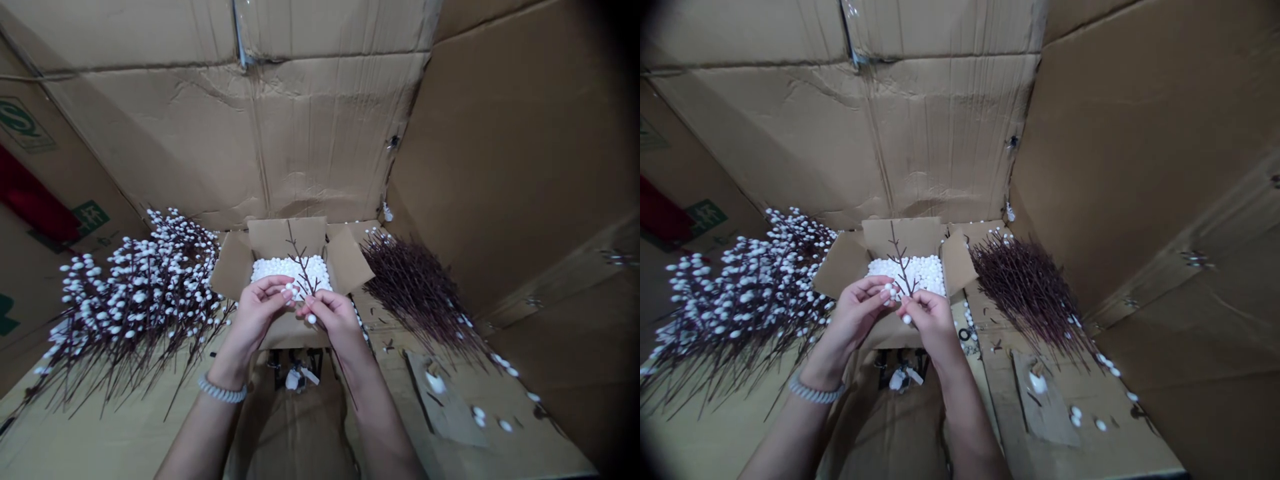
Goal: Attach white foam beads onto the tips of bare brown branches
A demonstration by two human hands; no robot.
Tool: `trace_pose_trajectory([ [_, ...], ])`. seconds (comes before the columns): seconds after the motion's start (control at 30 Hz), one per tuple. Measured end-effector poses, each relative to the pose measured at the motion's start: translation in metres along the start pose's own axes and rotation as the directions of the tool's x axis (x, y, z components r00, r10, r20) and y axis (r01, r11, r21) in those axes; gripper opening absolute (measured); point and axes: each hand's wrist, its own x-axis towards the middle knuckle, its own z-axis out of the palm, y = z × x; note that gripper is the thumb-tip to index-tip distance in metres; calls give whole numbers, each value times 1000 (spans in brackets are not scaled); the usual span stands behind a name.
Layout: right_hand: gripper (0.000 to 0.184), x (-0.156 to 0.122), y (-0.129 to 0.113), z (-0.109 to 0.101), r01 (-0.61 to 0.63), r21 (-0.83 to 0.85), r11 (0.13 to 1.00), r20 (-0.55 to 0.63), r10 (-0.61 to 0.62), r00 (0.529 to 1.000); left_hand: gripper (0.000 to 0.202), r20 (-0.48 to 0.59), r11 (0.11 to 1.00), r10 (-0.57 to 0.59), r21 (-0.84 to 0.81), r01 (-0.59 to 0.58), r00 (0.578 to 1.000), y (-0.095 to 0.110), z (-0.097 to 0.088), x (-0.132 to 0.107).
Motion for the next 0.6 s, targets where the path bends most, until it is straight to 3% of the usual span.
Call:
trace_pose_trajectory([
  [0.27,22,1,-1,-2,-27,-80,996,22,29,999,20,50,999,-7,41,4,999,-1,-5,-2],
  [0.6,23,1,0,-3,-11,-63,998,68,15,998,22,108,998,-69,14,68,992,2,-6,-2],
])
